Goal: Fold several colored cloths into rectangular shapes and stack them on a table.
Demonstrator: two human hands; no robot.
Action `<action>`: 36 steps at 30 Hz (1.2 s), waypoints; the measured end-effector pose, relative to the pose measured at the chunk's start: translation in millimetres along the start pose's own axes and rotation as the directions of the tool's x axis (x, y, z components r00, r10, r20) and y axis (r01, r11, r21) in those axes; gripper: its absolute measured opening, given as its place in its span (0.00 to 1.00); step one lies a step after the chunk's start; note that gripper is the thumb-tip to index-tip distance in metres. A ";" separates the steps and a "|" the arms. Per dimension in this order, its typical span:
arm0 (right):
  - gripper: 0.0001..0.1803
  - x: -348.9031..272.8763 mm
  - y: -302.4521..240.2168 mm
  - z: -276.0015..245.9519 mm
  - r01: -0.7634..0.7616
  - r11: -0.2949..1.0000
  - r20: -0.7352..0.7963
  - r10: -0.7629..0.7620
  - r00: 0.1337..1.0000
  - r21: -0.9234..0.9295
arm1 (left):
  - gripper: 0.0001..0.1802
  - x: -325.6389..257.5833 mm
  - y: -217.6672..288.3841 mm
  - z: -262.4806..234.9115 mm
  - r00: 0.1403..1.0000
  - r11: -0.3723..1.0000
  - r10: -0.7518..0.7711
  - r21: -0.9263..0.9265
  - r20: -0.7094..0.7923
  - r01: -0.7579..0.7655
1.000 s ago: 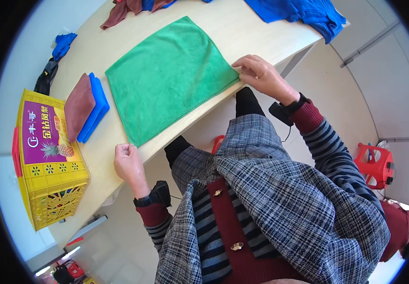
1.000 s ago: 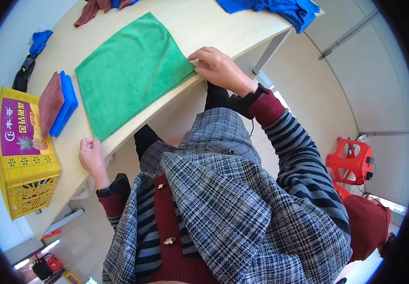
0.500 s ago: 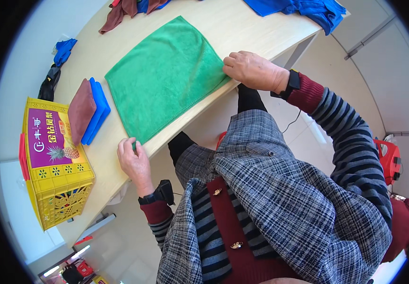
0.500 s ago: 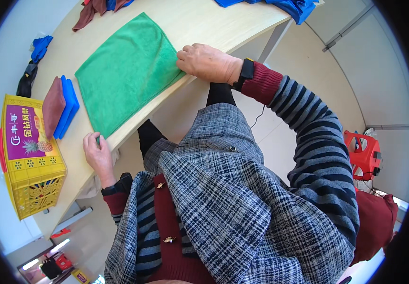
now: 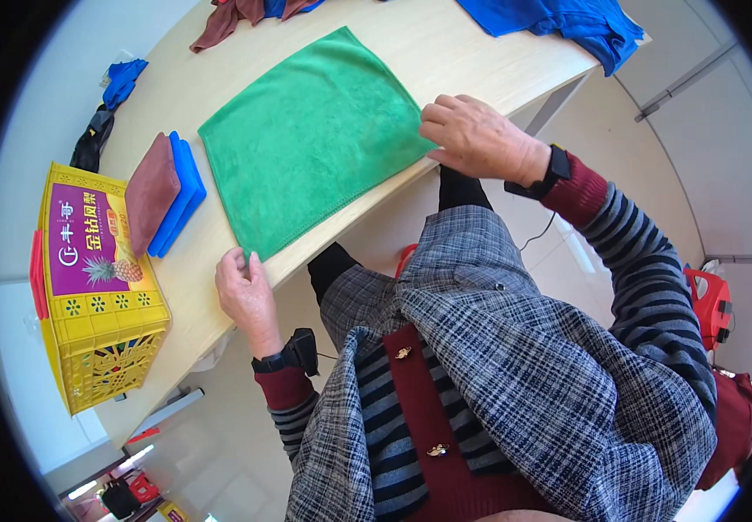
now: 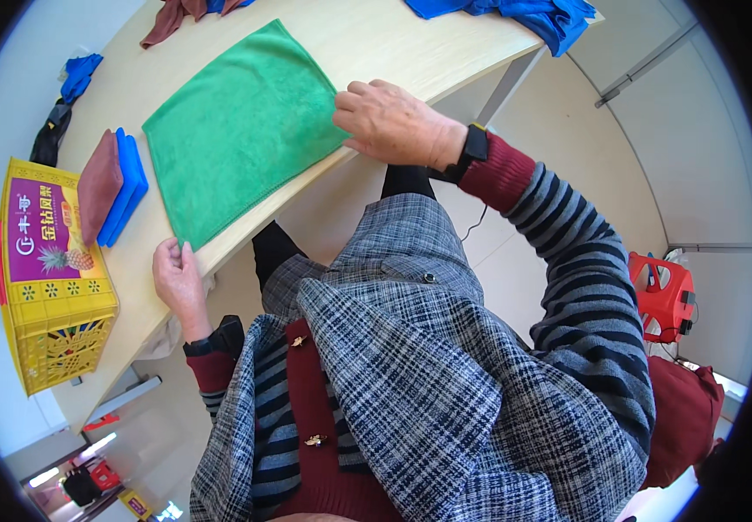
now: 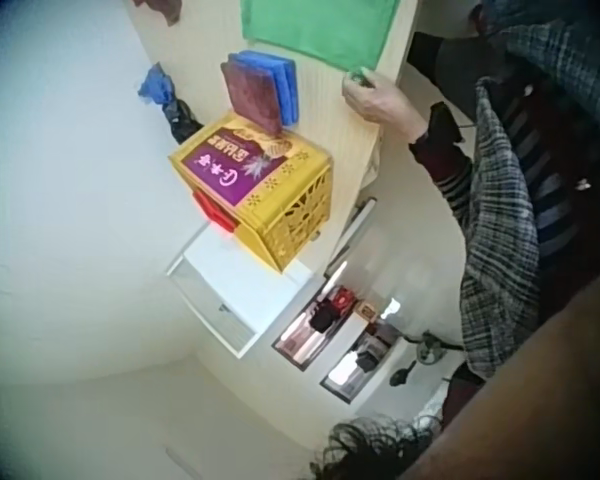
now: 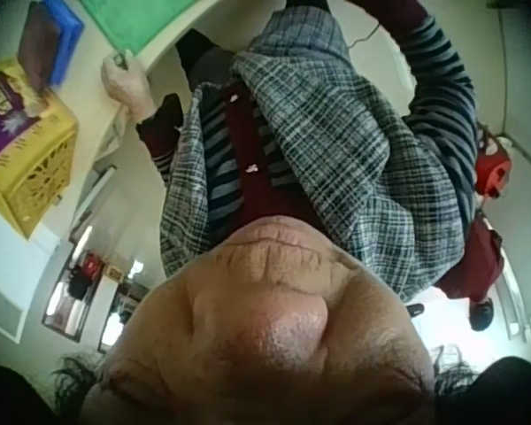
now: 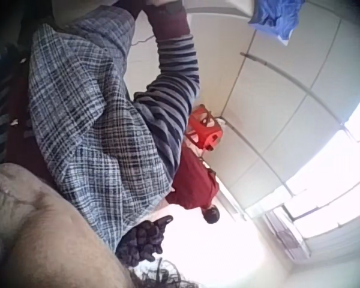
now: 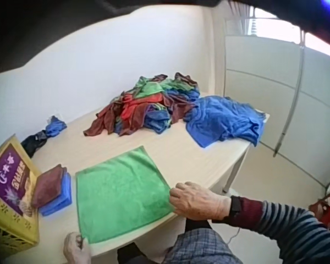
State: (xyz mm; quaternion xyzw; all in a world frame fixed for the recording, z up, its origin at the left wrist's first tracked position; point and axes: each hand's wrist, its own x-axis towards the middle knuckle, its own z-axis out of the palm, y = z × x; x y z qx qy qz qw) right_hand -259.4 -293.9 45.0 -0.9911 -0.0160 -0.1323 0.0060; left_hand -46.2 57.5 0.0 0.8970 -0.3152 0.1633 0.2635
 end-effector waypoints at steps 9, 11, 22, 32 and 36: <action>0.18 -8.7 -15.9 19.4 -0.052 0.982 -0.166 0.082 0.983 0.179 | 0.15 9.4 -3.1 -7.2 0.964 0.969 -0.241 -0.019 0.111 0.245; 0.18 -9.7 -11.0 14.6 -0.078 0.980 -0.108 0.099 0.989 0.180 | 0.16 14.2 5.1 -14.1 0.924 0.948 -0.317 0.077 0.213 0.308; 0.28 42.7 -25.0 43.6 -0.149 0.984 -0.291 0.172 0.941 0.101 | 0.16 151.7 122.5 44.0 0.725 0.763 0.646 -0.242 0.238 -0.600; 0.37 48.4 -33.4 58.8 -0.218 0.953 -0.058 0.235 0.970 0.211 | 0.17 313.6 158.4 229.5 0.741 0.776 0.623 -0.081 0.251 -0.625; 0.38 49.9 -28.1 57.7 -0.245 0.938 -0.002 0.253 0.967 0.246 | 0.15 343.2 164.2 256.2 0.741 0.880 0.429 -0.054 0.517 -0.472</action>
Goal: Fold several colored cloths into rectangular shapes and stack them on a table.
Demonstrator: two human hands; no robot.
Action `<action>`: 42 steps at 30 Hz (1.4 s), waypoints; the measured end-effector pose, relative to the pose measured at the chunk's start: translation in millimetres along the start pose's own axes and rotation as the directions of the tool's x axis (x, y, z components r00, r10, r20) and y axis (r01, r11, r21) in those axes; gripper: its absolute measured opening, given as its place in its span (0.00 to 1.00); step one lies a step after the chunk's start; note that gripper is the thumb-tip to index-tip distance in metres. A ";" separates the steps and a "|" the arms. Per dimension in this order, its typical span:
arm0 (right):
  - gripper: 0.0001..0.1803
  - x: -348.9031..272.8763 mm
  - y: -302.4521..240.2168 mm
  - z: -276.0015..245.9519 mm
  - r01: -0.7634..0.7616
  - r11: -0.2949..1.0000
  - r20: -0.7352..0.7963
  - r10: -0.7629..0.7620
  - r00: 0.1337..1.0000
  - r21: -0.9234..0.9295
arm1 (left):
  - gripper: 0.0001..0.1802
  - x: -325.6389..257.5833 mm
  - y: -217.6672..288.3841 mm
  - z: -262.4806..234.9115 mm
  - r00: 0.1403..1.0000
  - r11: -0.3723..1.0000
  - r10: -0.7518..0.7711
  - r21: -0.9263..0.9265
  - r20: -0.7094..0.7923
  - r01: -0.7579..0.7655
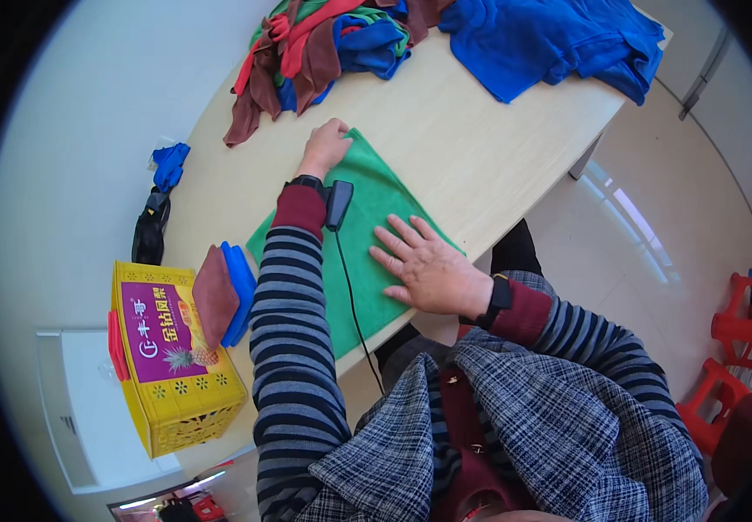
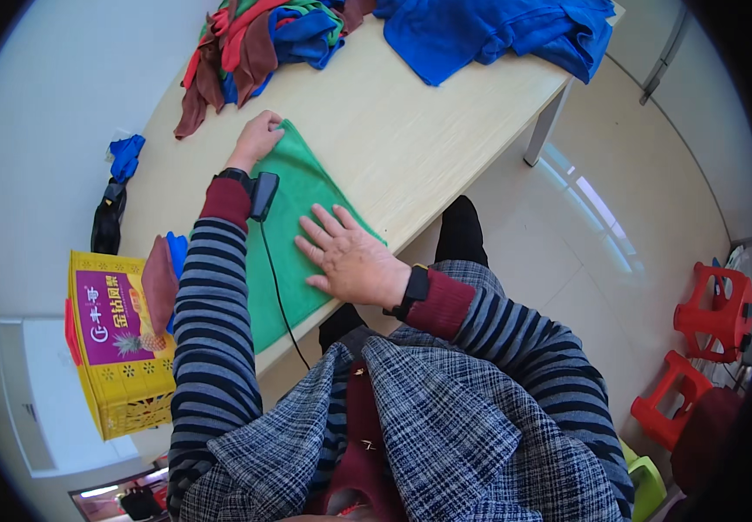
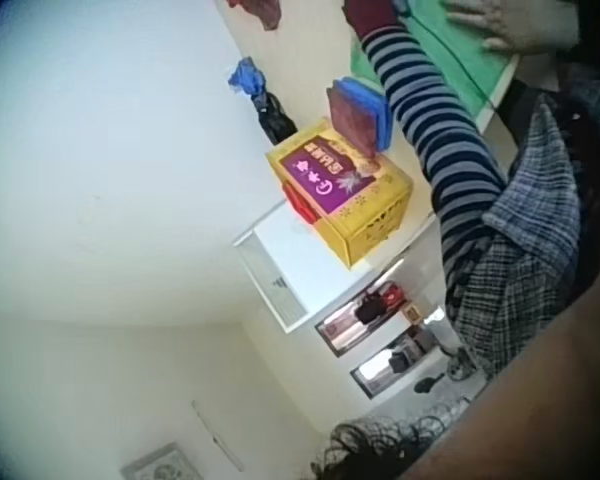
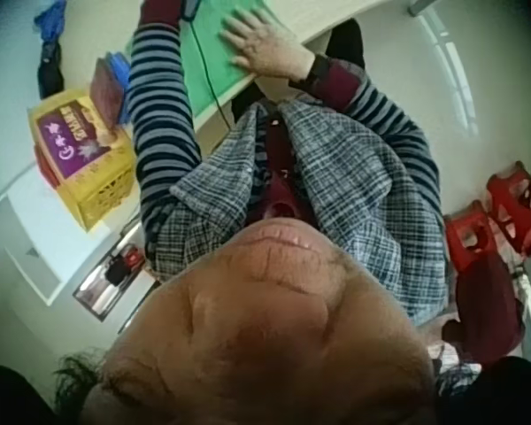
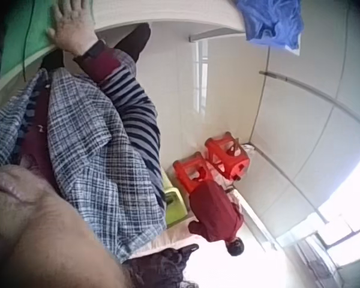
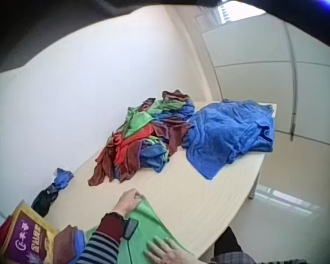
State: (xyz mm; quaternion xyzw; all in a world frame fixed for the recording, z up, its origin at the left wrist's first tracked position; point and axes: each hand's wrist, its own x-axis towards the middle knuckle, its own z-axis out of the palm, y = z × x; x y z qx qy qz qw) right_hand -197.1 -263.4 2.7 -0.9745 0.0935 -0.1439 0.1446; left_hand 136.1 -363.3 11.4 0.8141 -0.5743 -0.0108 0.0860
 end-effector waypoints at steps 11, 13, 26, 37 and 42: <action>0.37 -7.0 27.8 -13.8 -0.023 1.000 0.046 0.023 0.999 0.003 | 0.07 44.2 6.3 27.5 0.990 0.872 0.133 -0.470 -0.044 -0.137; 0.37 -7.7 29.2 -15.6 -0.026 1.000 0.041 0.025 0.999 0.008 | 0.07 42.2 12.9 32.5 0.988 0.901 0.114 -0.409 -0.101 -0.145; 0.36 -5.5 26.8 -23.2 -0.048 0.998 0.056 0.051 0.997 -0.051 | 0.24 -41.3 56.6 33.8 0.863 0.899 0.408 -0.037 -0.297 -0.437; 0.35 -12.4 22.6 -2.7 -0.058 0.996 -0.091 0.052 0.995 -0.064 | 0.37 -60.5 62.6 24.4 0.973 0.951 0.233 0.211 -0.004 -0.227; 0.34 -13.8 22.1 -10.1 -0.044 0.995 -0.079 0.037 0.996 -0.094 | 0.38 -88.5 55.6 19.4 0.971 0.964 0.232 0.115 0.061 -0.238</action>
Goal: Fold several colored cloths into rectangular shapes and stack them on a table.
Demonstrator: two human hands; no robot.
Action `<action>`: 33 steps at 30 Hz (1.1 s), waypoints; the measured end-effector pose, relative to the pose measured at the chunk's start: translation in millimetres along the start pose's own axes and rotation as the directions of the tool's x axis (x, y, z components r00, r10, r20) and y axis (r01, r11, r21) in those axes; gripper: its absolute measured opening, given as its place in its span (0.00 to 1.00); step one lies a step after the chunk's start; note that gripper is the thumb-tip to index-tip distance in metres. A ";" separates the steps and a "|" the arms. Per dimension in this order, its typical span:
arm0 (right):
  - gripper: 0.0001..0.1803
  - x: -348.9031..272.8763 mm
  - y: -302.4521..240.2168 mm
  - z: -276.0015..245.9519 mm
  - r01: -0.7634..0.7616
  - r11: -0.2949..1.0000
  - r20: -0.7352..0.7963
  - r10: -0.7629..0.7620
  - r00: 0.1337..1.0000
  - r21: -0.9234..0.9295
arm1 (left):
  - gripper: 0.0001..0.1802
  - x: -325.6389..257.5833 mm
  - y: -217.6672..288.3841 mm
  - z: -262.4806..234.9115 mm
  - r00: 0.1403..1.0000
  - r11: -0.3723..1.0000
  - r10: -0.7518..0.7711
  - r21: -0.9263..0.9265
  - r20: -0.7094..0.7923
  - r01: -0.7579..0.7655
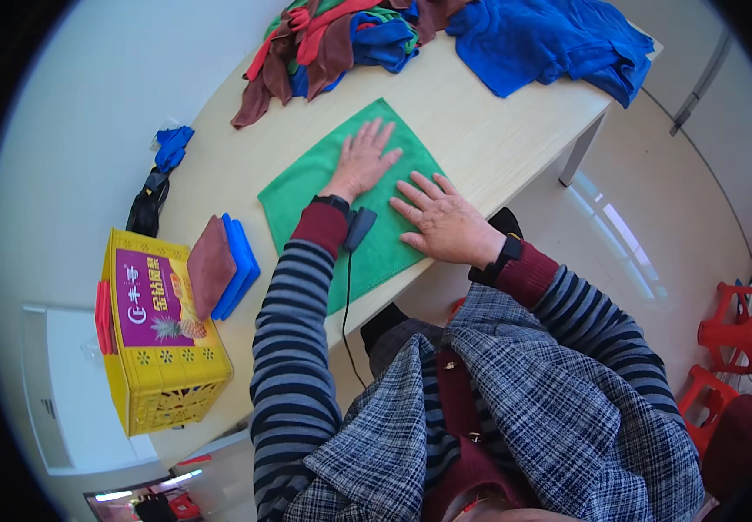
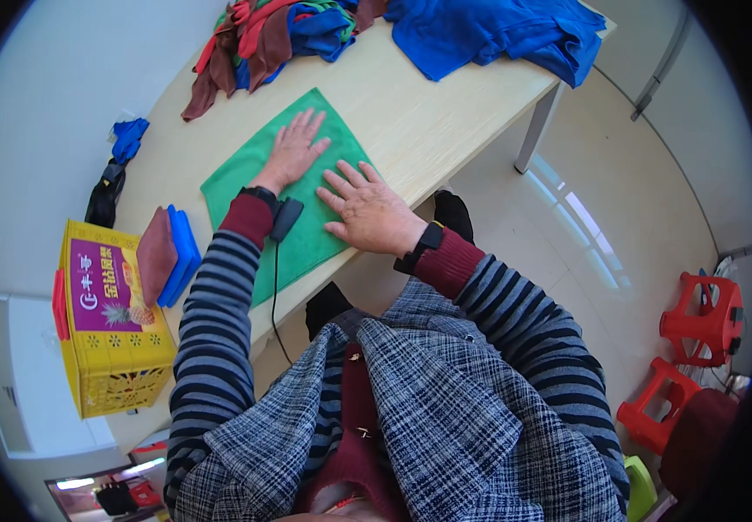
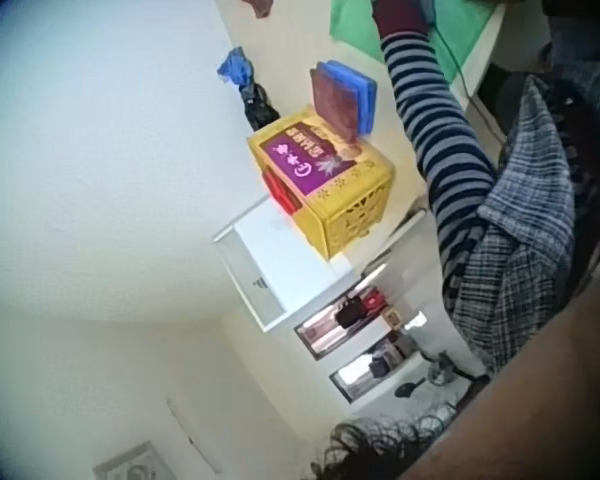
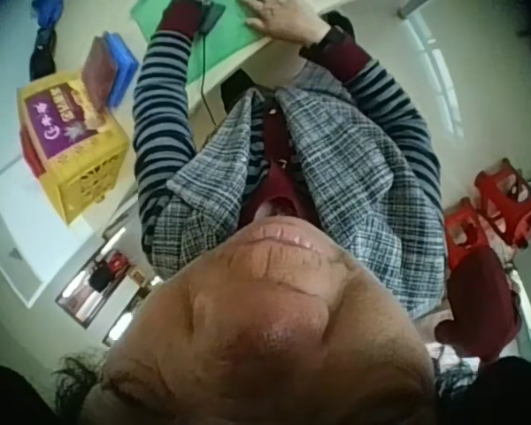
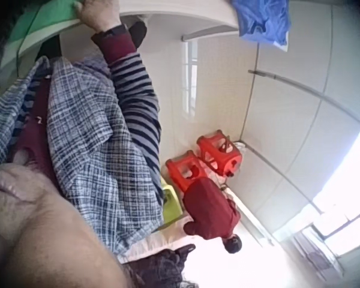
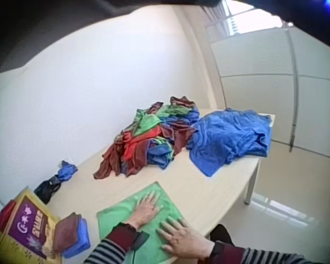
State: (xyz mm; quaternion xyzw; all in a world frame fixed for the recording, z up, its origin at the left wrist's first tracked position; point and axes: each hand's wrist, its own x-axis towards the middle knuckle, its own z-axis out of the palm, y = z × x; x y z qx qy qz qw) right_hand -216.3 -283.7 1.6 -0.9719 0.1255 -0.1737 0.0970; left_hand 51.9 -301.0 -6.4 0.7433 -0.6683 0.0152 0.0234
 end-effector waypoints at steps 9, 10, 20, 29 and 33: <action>0.32 -1.7 -3.3 5.2 0.007 1.000 -0.021 -0.008 1.000 -0.030 | 0.38 -112.0 -88.2 -21.5 0.910 0.912 -0.403 0.040 -0.101 0.408; 0.32 -2.3 -1.1 5.5 0.000 0.999 -0.036 -0.002 0.999 -0.046 | 0.39 -123.2 -86.1 -16.0 0.929 0.929 -0.365 0.040 -0.057 0.367; 0.32 -0.7 -2.4 8.0 -0.002 0.997 -0.012 0.001 1.000 -0.076 | 0.37 -126.9 -78.0 -31.7 0.872 0.828 -0.488 0.300 -0.030 0.473; 0.32 7.1 -0.8 -1.2 0.085 0.995 0.045 -0.083 0.996 -0.052 | 0.35 -156.3 -131.5 -16.5 0.799 0.794 -0.596 0.087 -0.078 0.601; 0.31 55.1 11.7 -25.8 0.072 0.988 0.308 -0.112 0.945 0.137 | 0.35 -154.1 -110.7 -32.0 0.839 0.828 -0.529 0.136 -0.130 0.543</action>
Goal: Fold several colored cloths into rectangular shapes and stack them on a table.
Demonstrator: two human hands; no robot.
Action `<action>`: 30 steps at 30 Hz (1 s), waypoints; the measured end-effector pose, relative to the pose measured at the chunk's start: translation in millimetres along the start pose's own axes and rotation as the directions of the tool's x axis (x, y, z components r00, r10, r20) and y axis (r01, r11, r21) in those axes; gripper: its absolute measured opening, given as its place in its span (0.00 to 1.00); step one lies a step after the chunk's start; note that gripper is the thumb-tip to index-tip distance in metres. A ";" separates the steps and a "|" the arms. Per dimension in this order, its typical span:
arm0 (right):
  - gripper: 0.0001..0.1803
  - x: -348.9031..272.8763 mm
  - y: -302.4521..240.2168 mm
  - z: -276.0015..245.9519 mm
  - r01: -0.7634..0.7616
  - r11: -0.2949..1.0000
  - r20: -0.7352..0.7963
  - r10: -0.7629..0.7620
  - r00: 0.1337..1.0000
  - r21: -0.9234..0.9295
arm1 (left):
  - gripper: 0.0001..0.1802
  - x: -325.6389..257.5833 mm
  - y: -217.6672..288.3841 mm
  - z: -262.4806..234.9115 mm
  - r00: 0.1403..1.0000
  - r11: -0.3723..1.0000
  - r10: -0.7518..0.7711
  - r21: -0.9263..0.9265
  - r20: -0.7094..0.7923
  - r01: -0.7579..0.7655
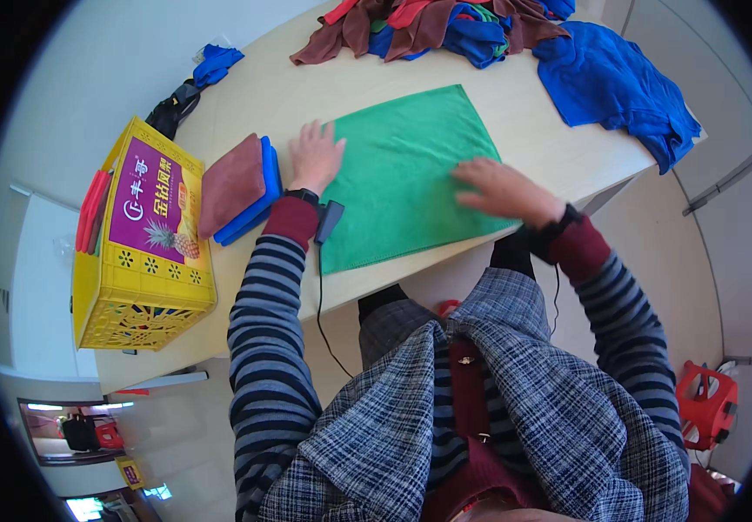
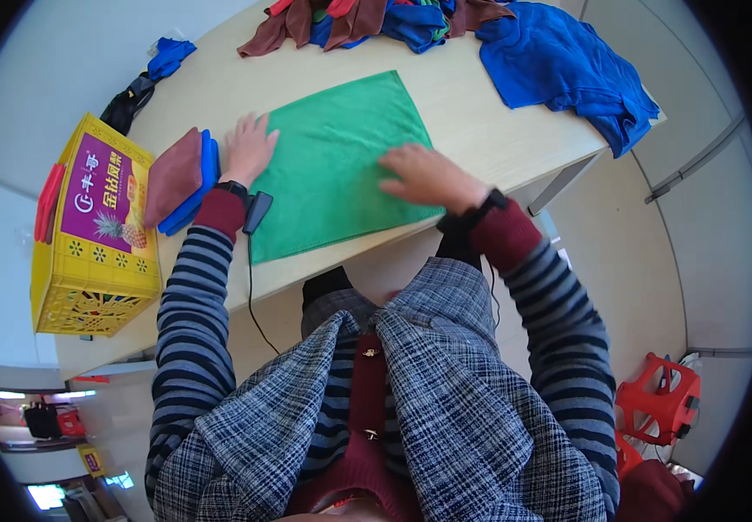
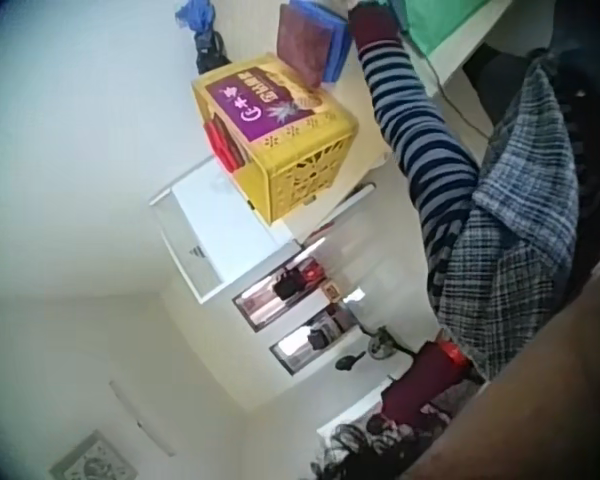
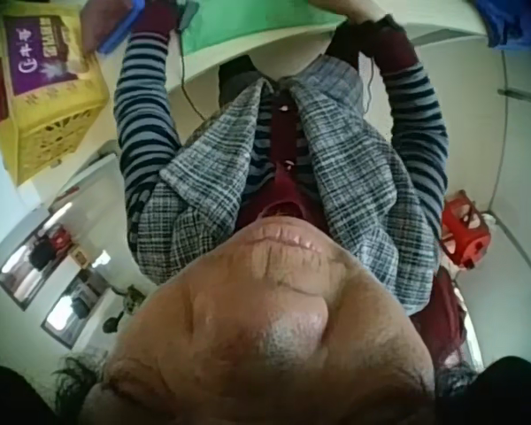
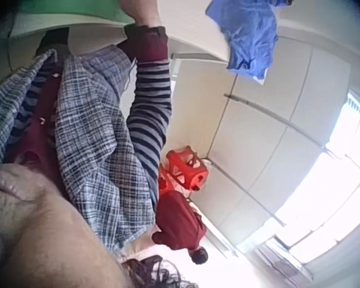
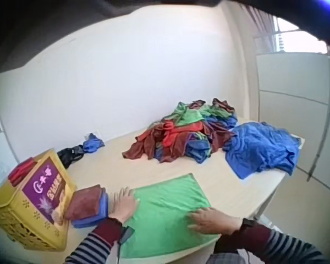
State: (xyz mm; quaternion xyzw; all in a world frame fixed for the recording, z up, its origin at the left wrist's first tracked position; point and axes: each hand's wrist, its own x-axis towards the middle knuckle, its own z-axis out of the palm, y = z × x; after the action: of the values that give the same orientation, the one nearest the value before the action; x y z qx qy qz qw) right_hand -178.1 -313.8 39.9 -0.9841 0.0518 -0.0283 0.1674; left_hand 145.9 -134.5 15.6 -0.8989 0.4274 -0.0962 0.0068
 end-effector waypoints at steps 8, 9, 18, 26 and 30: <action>0.38 123.1 -8.2 40.9 -0.078 0.988 -0.032 0.074 0.997 -0.137 | 0.34 -40.1 77.1 12.7 0.981 0.975 0.190 -0.123 0.027 -0.185; 0.39 127.4 -8.1 47.1 -0.095 0.977 -0.014 0.094 0.995 -0.192 | 0.34 -44.6 70.4 14.5 0.982 0.976 0.184 -0.127 0.034 -0.178; 0.41 88.2 81.5 8.2 -0.301 0.903 -0.005 0.315 0.949 -0.307 | 0.35 -68.0 -10.5 11.8 1.000 0.988 -0.015 -0.155 0.011 0.016; 0.42 155.5 24.8 1.2 -0.237 0.930 0.021 0.253 0.967 -0.281 | 0.34 -24.7 15.4 3.5 0.999 0.998 0.029 -0.049 -0.020 -0.030; 0.41 196.2 -10.9 28.6 -0.182 0.969 0.010 0.186 0.982 -0.166 | 0.33 11.5 35.5 27.0 0.990 0.983 0.138 -0.119 -0.039 -0.141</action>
State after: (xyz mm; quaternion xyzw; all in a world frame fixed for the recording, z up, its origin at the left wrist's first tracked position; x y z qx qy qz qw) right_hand 19.8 -316.1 24.1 -0.9858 0.1430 0.0044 0.0884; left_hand 130.6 -167.8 -12.2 -0.8639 0.4945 -0.0832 -0.0477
